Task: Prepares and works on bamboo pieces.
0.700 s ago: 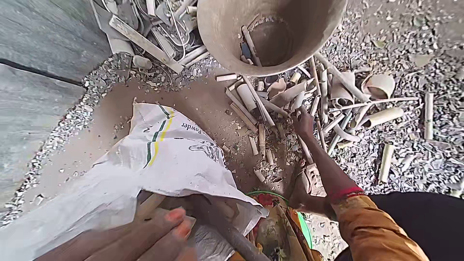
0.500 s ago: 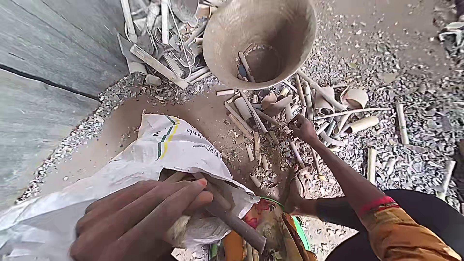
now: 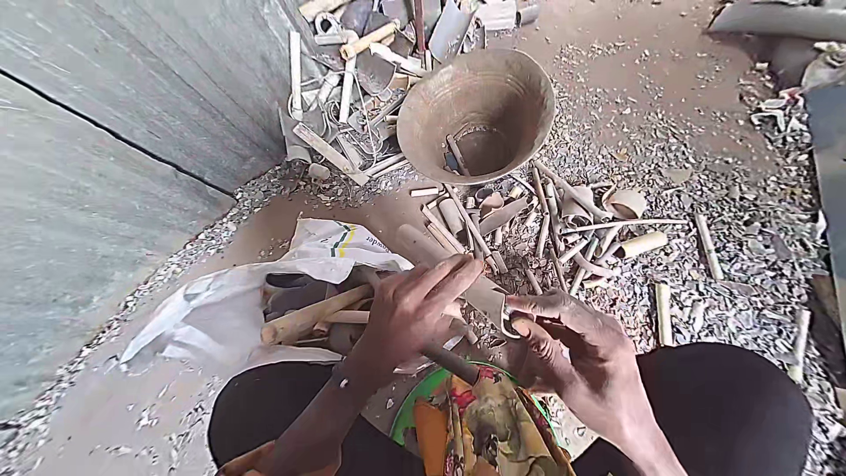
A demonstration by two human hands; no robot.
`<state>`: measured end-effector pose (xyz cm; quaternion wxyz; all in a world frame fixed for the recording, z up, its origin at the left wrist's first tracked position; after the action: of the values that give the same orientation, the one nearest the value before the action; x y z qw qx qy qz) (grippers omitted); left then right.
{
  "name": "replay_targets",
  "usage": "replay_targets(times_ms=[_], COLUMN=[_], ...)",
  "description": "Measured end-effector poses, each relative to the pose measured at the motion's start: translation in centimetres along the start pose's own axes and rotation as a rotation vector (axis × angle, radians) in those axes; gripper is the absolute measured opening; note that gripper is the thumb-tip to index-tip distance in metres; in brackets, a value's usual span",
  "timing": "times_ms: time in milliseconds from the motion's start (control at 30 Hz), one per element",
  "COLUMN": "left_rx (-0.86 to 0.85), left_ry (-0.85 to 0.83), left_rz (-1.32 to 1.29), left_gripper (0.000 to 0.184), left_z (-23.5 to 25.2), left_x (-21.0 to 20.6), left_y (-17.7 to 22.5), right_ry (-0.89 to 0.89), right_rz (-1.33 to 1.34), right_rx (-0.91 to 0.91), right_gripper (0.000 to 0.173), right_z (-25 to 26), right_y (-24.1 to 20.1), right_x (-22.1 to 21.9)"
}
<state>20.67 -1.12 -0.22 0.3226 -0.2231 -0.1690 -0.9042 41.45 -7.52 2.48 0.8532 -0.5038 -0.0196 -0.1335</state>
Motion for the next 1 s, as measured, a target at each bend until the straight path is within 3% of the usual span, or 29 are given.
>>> replay_targets(times_ms=[100,267,367,433,533,633,700,733,800,867,933,1000], left_rx=[-0.089,-0.191,-0.113,0.031,0.306,0.399,0.388,0.398,0.442,0.449,0.423,0.379], left_ry=[0.065,0.163,0.165,0.178,0.358,0.493,0.489,0.48,0.474,0.454,0.406,0.306], left_rz=[0.077,0.11,0.154,0.158,0.057,-0.196,-0.298,-0.332,-0.332,-0.337,-0.412,-0.557], left_gripper=[0.036,0.027,0.029,0.039,0.039,0.035,0.036,0.037,0.036,0.033,0.029,0.024], left_z=[-0.1,0.1,0.4,0.4,1.5,1.9,1.5,1.2,1.0,0.9,0.5,0.5], left_x=[0.2,0.7,0.8,0.8,2.2,3.5,3.8,3.8,3.8,3.9,3.9,4.3], left_y=[-0.9,-1.5,-2.8,-5.3,-7.4,-6.7,-5.9,-5.5,-5.2,-4.8,-4.1,-3.5], right_ry=[0.041,-0.006,-0.138,-0.197,0.104,0.493,0.552,0.532,0.54,0.471,0.231,-0.041], right_rz=[-0.126,-0.107,-0.034,0.066,0.059,-0.211,-0.393,-0.418,-0.314,-0.244,-0.178,-0.087], right_rx=[0.049,0.018,0.045,0.089,0.358,0.683,0.651,0.511,0.309,0.361,0.316,0.197], right_gripper=[0.023,0.015,0.019,0.019,0.013,0.019,0.027,0.037,0.038,0.029,0.032,0.06], right_z=[-0.6,-0.2,0.1,-0.1,1.6,6.3,11.3,13.3,14.8,12.8,8.9,5.0], right_y=[-0.6,-1.5,-3.5,-5.8,-7.5,-4.3,-1.0,0.3,1.1,0.5,0.6,1.0], right_x=[-1.6,-1.8,-1.4,-1.1,-0.2,0.5,-1.2,-2.0,-2.9,-3.9,-5.5,-7.9])
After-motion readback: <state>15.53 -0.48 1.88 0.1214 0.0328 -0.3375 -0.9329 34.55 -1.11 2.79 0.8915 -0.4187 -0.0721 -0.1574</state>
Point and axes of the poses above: each hand's wrist, its own z-axis towards the middle knuckle, its own x-axis out of the back of the hand, y = z × x, the point moved 2 cm from there along z, towards the middle knuckle, and after that the axes turned 14 degrees about y, right-handed, at the moved point
